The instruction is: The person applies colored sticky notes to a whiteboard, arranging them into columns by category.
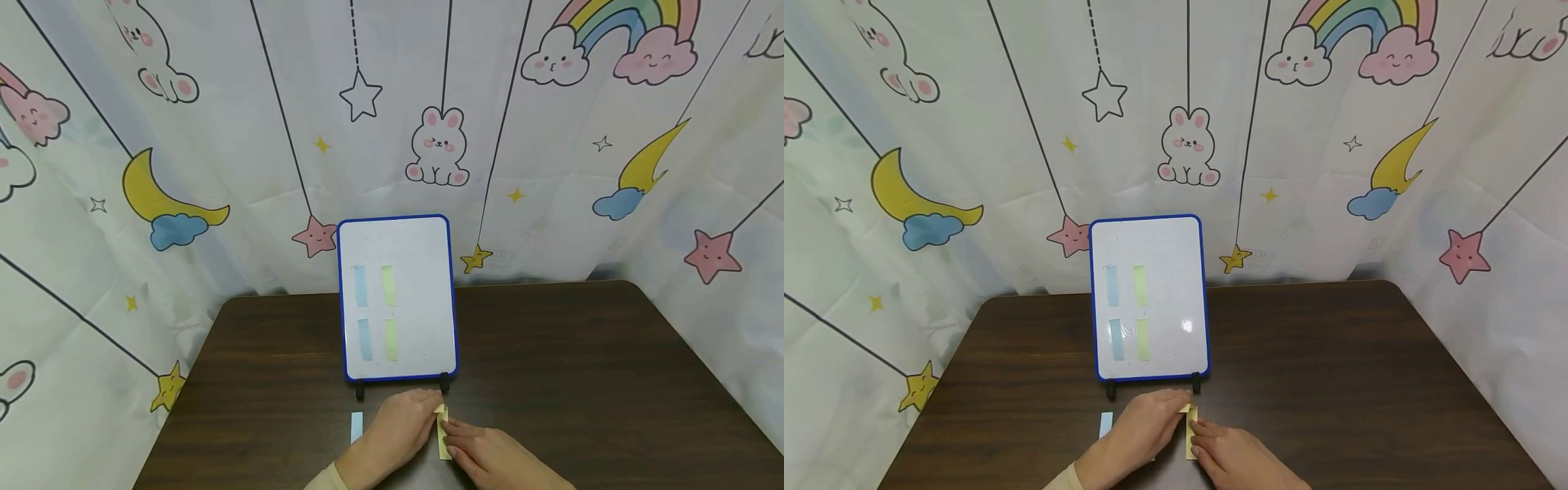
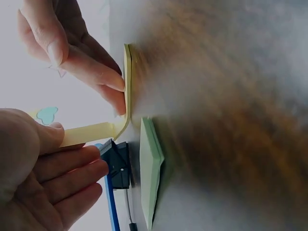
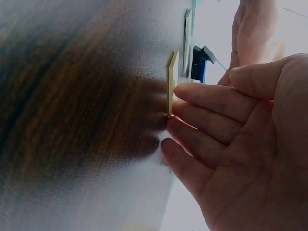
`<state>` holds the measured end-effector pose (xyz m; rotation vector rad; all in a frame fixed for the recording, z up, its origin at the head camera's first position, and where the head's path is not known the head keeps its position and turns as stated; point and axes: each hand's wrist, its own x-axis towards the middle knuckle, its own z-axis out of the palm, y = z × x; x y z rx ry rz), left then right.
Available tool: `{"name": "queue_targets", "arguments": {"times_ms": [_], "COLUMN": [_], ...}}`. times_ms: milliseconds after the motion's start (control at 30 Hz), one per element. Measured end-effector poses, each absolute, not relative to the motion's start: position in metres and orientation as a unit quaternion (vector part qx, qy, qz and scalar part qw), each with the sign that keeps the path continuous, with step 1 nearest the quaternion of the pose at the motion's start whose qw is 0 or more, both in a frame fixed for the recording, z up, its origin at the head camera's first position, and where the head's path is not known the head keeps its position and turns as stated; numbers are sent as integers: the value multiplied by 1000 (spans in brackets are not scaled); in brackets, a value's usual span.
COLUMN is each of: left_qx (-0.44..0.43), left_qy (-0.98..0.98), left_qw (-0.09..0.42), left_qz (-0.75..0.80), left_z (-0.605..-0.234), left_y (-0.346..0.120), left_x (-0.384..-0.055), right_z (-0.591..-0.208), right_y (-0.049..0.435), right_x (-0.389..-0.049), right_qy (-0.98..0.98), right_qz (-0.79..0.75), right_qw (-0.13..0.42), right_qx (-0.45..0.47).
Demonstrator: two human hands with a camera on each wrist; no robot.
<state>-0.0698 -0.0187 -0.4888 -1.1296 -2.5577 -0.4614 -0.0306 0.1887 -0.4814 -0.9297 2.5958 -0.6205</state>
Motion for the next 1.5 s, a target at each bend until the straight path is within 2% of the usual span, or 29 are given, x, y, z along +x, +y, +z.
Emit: {"name": "queue_targets", "arguments": {"times_ms": [167, 533, 900, 1067, 1300, 1500], "left_qx": [-385, -382, -380, -369, -353, -339], "left_qy": [-892, -879, -863, -860, -864, -869], "left_qw": [161, 225, 297, 320, 331, 338], "left_qz": [-172, -177, -148, -146, -140, -128], "left_z": [-486, -479, -457, -452, -444, -436], "left_y": [-20, -24, -32, -34, -36, -35], "left_x": [-72, -79, -104, -118, -133, -144], "right_z": [-481, -483, -484, -487, -488, -489], "right_y": [188, 188, 188, 189, 190, 191], "right_x": [-31, -32, -31, -33, -33, -35], "right_qy": [909, 908, 908, 908, 907, 901], "right_qz": [-218, -226, -230, -217, -222, -210], "right_qw": [167, 172, 170, 136, 141, 111], "right_qx": [-312, -307, -306, -331, -328, -362]}}
